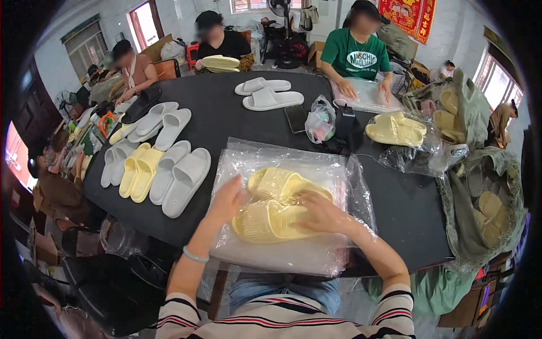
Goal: The person repeatedly picks up pairs of slippers in various colors, places them into clear plastic bags, and sets the packaged pairs aside on the table. The process is repeated continuously with different slipper pairs throughout the clip.
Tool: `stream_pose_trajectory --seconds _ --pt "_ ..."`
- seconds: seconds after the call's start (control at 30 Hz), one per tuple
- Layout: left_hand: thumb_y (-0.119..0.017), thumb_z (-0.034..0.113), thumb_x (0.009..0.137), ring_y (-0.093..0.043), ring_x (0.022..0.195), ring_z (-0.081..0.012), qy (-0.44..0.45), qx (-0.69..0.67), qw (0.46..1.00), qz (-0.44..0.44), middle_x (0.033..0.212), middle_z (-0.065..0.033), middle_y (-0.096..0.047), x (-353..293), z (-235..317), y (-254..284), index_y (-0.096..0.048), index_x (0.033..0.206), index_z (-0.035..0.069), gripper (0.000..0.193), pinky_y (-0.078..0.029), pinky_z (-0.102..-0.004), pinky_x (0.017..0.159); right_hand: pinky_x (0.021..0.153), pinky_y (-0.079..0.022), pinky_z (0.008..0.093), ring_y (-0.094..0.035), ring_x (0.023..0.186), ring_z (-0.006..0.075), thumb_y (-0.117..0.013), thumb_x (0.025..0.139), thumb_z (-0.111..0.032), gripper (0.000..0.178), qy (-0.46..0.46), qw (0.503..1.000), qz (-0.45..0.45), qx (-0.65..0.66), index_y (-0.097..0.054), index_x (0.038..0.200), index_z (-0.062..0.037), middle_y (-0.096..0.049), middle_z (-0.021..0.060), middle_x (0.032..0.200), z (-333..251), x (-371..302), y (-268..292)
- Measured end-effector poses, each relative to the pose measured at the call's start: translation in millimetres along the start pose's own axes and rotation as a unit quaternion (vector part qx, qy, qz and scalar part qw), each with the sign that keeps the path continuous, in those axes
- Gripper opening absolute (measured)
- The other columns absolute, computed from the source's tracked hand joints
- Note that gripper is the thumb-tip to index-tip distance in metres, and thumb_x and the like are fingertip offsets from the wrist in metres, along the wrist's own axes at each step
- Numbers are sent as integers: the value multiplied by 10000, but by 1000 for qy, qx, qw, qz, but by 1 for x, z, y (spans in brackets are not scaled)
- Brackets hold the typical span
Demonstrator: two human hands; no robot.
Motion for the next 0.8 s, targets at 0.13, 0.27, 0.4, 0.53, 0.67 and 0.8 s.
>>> stream_pose_trajectory --seconds 0.13,0.27,0.4,0.53,0.67,0.8 --pt "-393 266 1006 -336 1395 -353 5 78 997 -25 1482 -169 -408 -6 14 -15 -444 1401 0 479 -238 -486 1147 1068 -363 445 -491 1232 382 -532 907 -532 641 -33 991 -117 -53 -581 1204 34 -567 235 1257 -12 50 -14" --pt "-316 327 1023 -296 1424 -323 17 54 998 -35 1505 -136 -389 -9 9 -14 -437 1415 16 515 -182 -481 1168 1049 -371 446 -550 1120 381 -522 903 -531 611 -39 996 -66 -36 -687 992 51 -641 237 1065 -9 66 -33" --pt "-300 360 1024 -298 1429 -281 25 181 980 -78 1518 -121 -374 -12 16 -20 -391 1448 38 540 -176 -471 1174 1057 -360 449 -560 1099 373 -522 923 -469 543 -55 997 -15 -61 -688 992 44 -655 225 1028 6 28 -38" --pt "-307 470 1007 -304 1429 -248 -4 301 952 -62 1538 -107 -340 -13 24 -23 -336 1473 35 639 -171 -462 1179 1081 -332 452 -491 1199 389 -584 914 -311 422 -302 946 -110 -33 -615 1178 16 -581 238 1225 20 -68 30" --pt "-321 569 972 -279 1440 -247 0 300 952 -56 1542 -113 -330 -15 26 -21 -326 1472 12 748 -148 -465 1183 999 -386 469 -499 1142 428 -594 823 -129 389 -332 938 51 -84 -581 1177 31 -584 228 1190 76 -203 62" --pt "-365 652 923 -266 1445 -259 2 300 952 -66 1541 -130 -327 -15 36 -16 -317 1474 1 854 -128 -483 1184 1042 -346 459 -451 1253 385 -482 975 -297 483 -441 854 272 -44 -470 1348 10 -486 221 1336 33 -206 148"
Point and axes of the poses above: each hand's wrist, its own x-axis towards the middle knuckle, its own y-axis out of the back of the hand, z = x × y, the point moved 2 cm from there along x, towards the middle knuckle
